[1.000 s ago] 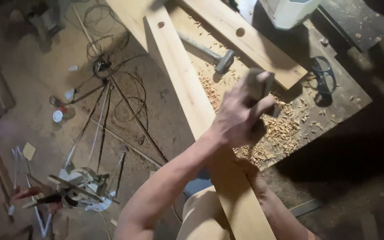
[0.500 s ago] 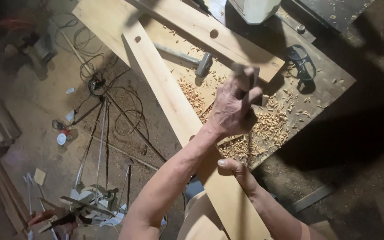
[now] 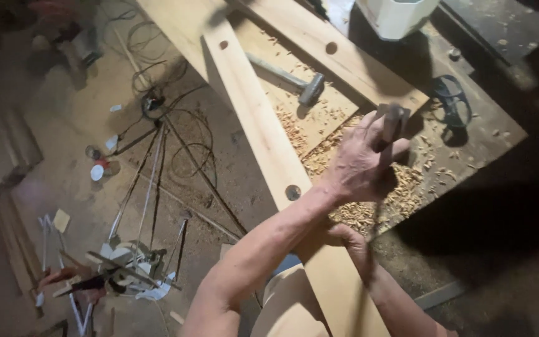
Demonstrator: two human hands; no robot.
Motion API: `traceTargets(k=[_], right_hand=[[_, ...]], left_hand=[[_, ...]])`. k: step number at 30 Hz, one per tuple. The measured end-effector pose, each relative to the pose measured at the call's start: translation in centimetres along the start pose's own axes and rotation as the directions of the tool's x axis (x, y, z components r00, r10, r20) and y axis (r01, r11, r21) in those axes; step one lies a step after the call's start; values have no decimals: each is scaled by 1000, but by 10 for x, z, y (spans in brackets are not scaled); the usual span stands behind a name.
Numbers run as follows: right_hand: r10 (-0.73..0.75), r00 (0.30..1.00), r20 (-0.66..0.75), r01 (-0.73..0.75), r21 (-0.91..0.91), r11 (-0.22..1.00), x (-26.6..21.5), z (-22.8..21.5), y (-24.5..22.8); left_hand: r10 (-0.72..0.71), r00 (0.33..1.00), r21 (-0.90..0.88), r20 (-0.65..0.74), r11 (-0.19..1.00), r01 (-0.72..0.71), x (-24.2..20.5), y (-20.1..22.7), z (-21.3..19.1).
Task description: Using a marking gauge and hammer to layout and mark a wooden board on a workbench.
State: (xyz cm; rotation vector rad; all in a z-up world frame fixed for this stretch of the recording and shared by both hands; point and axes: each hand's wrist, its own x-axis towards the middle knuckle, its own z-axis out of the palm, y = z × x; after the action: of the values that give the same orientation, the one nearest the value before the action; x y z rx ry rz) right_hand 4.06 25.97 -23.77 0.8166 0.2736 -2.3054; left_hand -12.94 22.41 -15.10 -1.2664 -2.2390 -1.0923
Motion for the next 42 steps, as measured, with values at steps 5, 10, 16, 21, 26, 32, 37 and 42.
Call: traceTargets(k=[5, 10, 16, 21, 26, 32, 37, 42], right_hand=[[43, 988, -149, -73, -204, 976, -31, 49, -15], [-112, 992, 52, 123, -350, 929, -25, 49, -22], [-119, 993, 22, 96, -744, 661, -17, 34, -26], [-54, 998, 41, 67, -734, 676, -26, 36, -26], [19, 1000, -18, -26, -628, 778, -44, 59, -24], [87, 984, -155, -165, -622, 765, -44, 50, -26], [106, 989, -103, -144, -502, 853, -41, 31, -23], [138, 985, -105, -171, -452, 875, -35, 15, -18]], left_hand=[[-195, 963, -299, -183, 945, 135, -19, 26, -50], [-827, 460, -482, -324, 562, 672, -74, 46, -133], [-990, -139, -851, 29, -97, 516, -92, 73, -115], [-983, 131, -680, -129, 184, 710, -125, 102, -95], [-984, 141, -637, -113, 181, 749, -111, 79, -102], [-944, 268, -563, -193, 330, 758, -85, 56, -110], [-909, 351, -463, -223, 416, 783, -104, 65, -94], [-832, 457, -504, -315, 554, 662, -81, -53, -97]])
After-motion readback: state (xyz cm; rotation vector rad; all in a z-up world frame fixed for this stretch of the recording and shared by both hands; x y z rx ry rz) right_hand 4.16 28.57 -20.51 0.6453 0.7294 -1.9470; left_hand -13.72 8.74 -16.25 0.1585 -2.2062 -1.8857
